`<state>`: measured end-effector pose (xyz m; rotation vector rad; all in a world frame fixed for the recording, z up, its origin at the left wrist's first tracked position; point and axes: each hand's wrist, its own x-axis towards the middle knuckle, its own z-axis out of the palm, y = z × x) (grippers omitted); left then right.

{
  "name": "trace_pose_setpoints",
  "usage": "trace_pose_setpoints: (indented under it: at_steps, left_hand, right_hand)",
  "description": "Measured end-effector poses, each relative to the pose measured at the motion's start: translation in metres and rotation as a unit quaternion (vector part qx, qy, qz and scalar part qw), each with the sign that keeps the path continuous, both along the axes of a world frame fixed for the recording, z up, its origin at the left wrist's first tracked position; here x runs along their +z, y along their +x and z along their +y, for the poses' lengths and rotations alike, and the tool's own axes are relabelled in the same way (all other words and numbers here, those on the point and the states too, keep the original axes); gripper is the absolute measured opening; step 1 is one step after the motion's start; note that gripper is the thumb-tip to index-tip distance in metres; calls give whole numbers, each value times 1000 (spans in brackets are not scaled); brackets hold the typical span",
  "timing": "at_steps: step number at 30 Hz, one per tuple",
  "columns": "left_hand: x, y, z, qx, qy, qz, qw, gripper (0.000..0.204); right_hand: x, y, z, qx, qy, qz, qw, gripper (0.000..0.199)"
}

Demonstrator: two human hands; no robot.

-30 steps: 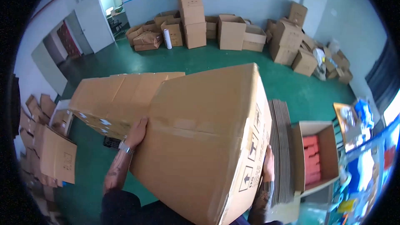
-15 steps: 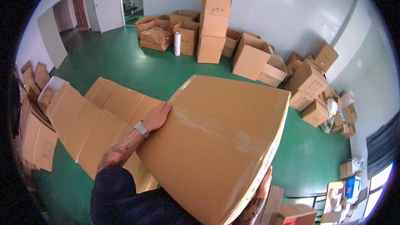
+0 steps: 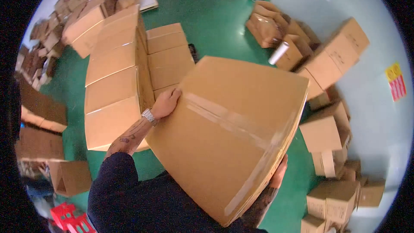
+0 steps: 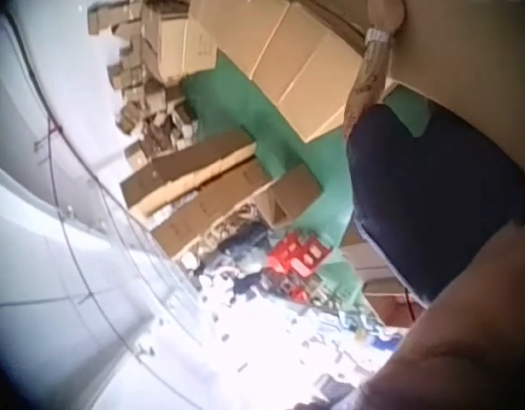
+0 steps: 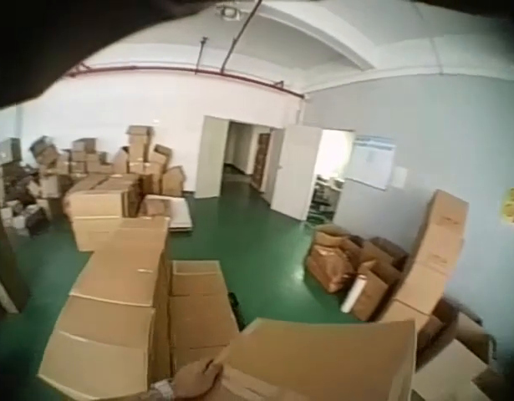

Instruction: Packing items into small boxes, placing them in shipping cartons, and taping the cartons closed.

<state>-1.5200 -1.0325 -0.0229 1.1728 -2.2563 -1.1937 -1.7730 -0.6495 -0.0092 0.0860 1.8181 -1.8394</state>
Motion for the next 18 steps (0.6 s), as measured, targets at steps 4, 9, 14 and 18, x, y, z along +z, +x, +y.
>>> trace_pose_setpoints:
  at_steps: [4, 9, 14, 18]
  left_hand:
    - [18, 4, -39, 143, 22, 19, 989, 41]
    - [33, 24, -31, 322, -23, 3, 947, 37]
    - [-12, -9, -10, 354, -233, -162, 891, 44]
    - [-11, -37, 97, 559, -86, -161, 809, 49]
  right_hand:
    - [-38, -84, -66, 70, -53, -55, 995, 43]
    - [-115, -123, -153, 169, -130, -159, 964, 44]
    - [-212, -141, -330, 243, -187, -271, 912, 47]
    - [-275, -156, -349, 280, -166, -365, 872, 50]
